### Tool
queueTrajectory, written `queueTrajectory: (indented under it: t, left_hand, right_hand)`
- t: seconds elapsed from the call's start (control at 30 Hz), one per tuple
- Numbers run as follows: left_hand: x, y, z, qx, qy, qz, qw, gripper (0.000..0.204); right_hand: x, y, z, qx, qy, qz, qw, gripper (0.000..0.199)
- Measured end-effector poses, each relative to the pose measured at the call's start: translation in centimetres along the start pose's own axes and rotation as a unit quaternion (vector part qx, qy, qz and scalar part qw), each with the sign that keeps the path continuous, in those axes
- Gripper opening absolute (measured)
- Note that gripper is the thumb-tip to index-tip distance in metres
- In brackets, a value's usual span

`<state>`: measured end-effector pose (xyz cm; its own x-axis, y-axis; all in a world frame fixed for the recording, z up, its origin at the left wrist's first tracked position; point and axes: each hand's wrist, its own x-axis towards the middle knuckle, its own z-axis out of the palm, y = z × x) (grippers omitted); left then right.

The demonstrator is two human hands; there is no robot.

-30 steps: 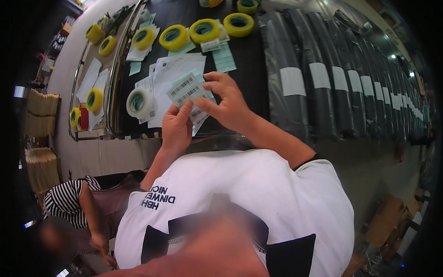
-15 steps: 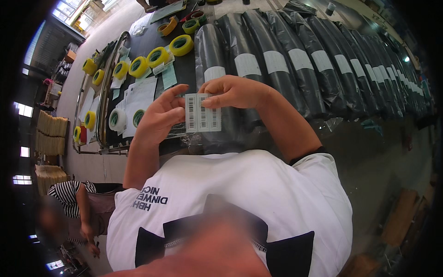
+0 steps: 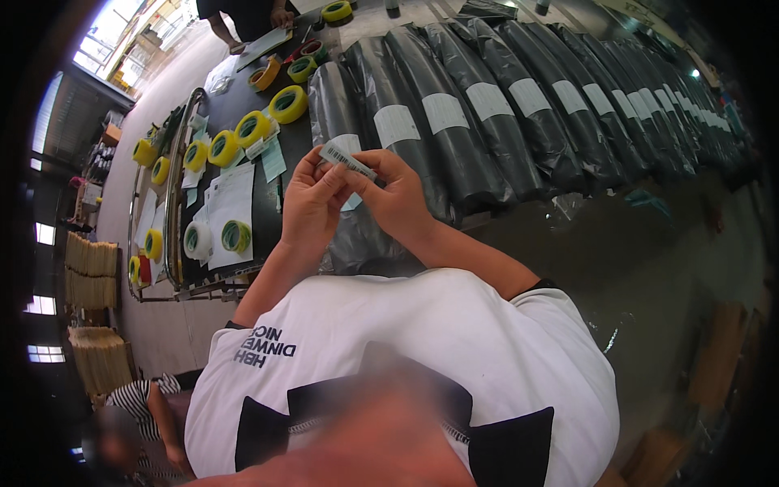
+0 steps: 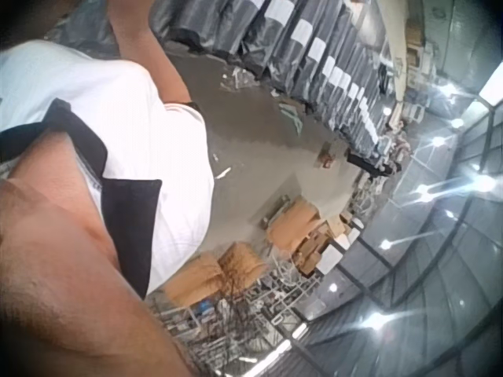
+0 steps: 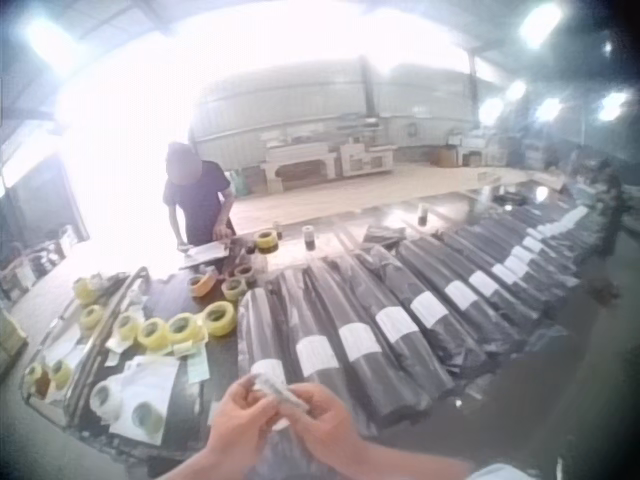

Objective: The person handles a roll of labels, writes on a document with a pen, and applies individual labels to several long, grey, wrapped packages lined up on a table.

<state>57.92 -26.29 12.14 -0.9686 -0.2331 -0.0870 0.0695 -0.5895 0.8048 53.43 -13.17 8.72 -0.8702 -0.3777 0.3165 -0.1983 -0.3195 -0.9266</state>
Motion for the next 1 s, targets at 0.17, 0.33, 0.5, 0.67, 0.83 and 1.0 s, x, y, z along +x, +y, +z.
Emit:
queueTrajectory:
  t: [0.17,0.33,0.5,0.67,0.83,1.0]
  left_hand:
    - [1.7,0.4,-2.7,0.449,-0.007,0.271,0.852,0.031]
    - [2.9,1.6,-5.2,0.202,-0.080,0.039,0.975,0.015]
    - [4.2,1.8,-8.3,0.083,-0.052,-0.005,0.995,0.014]
    - [5.9,2.2,-11.4,0.069,-0.035,-0.013,0.997,0.015]
    - [8.9,3.6,-14.2,0.155,-0.071,0.046,0.984,0.013]
    - [16.2,6.7,-16.7,0.230,-0.048,-0.029,0.972,0.016]
  right_hand:
    - [1.3,0.4,-0.2,0.016,-0.035,-0.015,0.999,0.010]
    - [2.6,2.4,0.9,0.004,-0.054,0.061,0.997,0.011]
    - [4.4,4.1,3.1,0.000,-0.059,0.094,0.994,0.016]
    - [6.2,5.0,4.3,-0.054,-0.079,0.225,0.970,0.016]
    - [7.4,7.0,4.5,0.012,-0.181,0.333,0.925,0.015]
    - [8.6,9.0,4.9,-0.197,-0.227,0.299,0.906,0.021]
